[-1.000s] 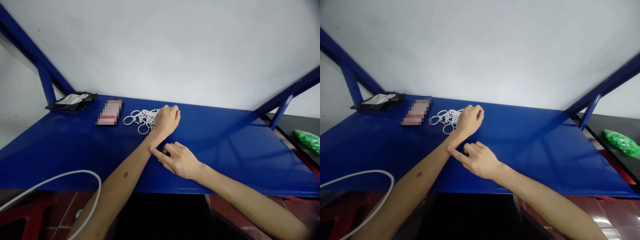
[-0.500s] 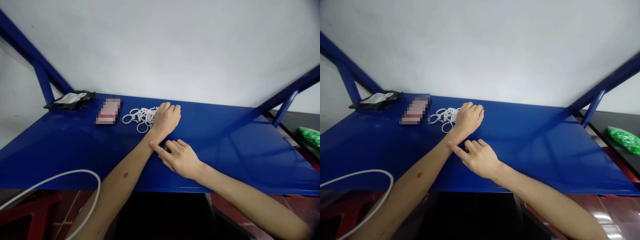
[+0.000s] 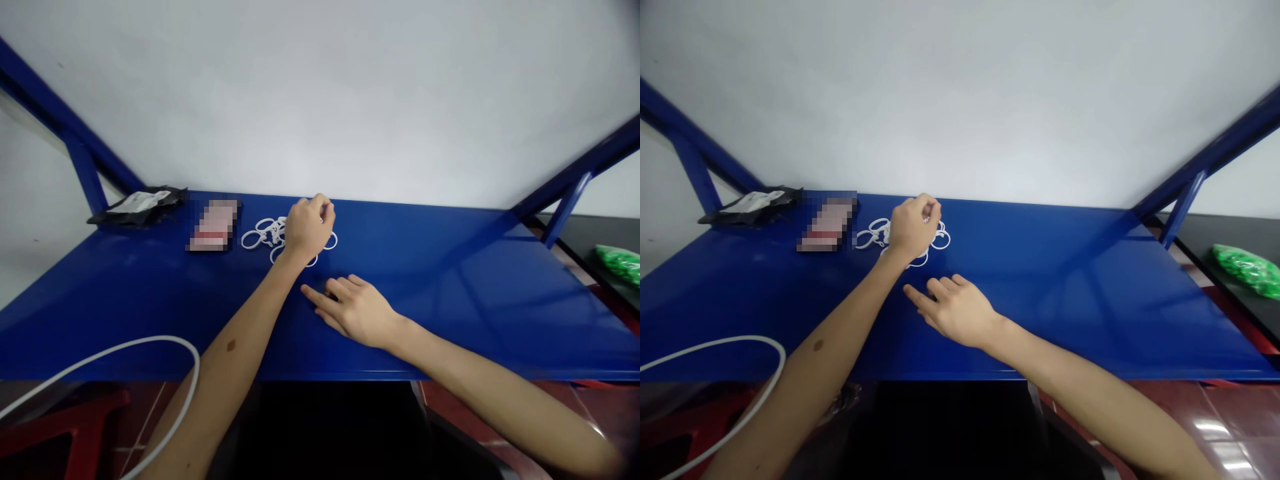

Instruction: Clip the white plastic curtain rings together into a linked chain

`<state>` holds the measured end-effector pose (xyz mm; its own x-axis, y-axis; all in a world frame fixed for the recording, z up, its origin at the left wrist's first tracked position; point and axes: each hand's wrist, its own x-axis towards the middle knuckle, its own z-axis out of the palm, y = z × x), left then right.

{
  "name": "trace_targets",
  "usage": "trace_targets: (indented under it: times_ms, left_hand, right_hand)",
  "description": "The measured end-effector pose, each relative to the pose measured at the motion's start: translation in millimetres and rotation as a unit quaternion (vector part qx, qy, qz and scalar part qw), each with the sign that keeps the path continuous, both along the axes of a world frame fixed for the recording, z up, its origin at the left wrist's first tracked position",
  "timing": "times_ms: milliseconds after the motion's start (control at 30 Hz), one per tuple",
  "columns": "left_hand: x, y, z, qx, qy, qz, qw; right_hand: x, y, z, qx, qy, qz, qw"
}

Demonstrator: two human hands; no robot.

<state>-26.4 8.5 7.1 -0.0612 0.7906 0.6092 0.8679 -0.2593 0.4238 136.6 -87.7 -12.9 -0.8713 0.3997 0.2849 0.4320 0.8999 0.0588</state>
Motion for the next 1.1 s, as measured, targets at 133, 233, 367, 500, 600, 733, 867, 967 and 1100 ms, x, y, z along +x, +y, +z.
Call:
trace_targets:
  times_ms: [133,233,367,500,600,733,867,967,1100]
  left_hand:
    - [-19.4,-0.2,3.2,-0.006,0.002,-0.01,1.0]
    - [-35.2,-10.2,0.4,0.002,0.056,-0.064,0.996]
    - [-50.6,-26.1,-9.4,-0.009,0.17,-0.132,0.977]
    - [-53.2,-30.9,-16.7,-0.009,0.225,-0.141,0.964]
    - [-46.5,-33.2,-14.5,0.003,0.21,-0.159,0.965]
    - [-30.6,-42.4,-7.0,0.041,0.155,-0.169,0.972]
    - [-15.6,-51.0,-7.1,0.043,0.139,-0.224,0.964]
    - [-9.2,-53.3,-12.5,0.016,0.129,-0.262,0.956]
    - [-5.2,-54.9,-17.1,0.004,0.099,-0.296,0.95]
  right_hand:
    - [10.7,17.5,3.6,-0.032,0.015,-0.068,0.997]
    - [22.1,32.2,6.7,-0.056,0.038,-0.133,0.989]
    - [31.6,45.0,7.2,-0.068,0.058,-0.192,0.977]
    - [31.4,48.7,2.8,-0.1,0.067,-0.199,0.973]
    - [29.0,49.7,-1.5,-0.128,0.099,-0.202,0.966]
    - [25.7,52.2,-4.8,-0.198,0.228,-0.216,0.929]
    - [22.2,53.9,-4.4,-0.272,0.345,-0.207,0.874]
    - [20.4,53.9,-4.1,-0.302,0.375,-0.204,0.853]
    - [19.6,54.1,-4.9,-0.307,0.382,-0.194,0.85]
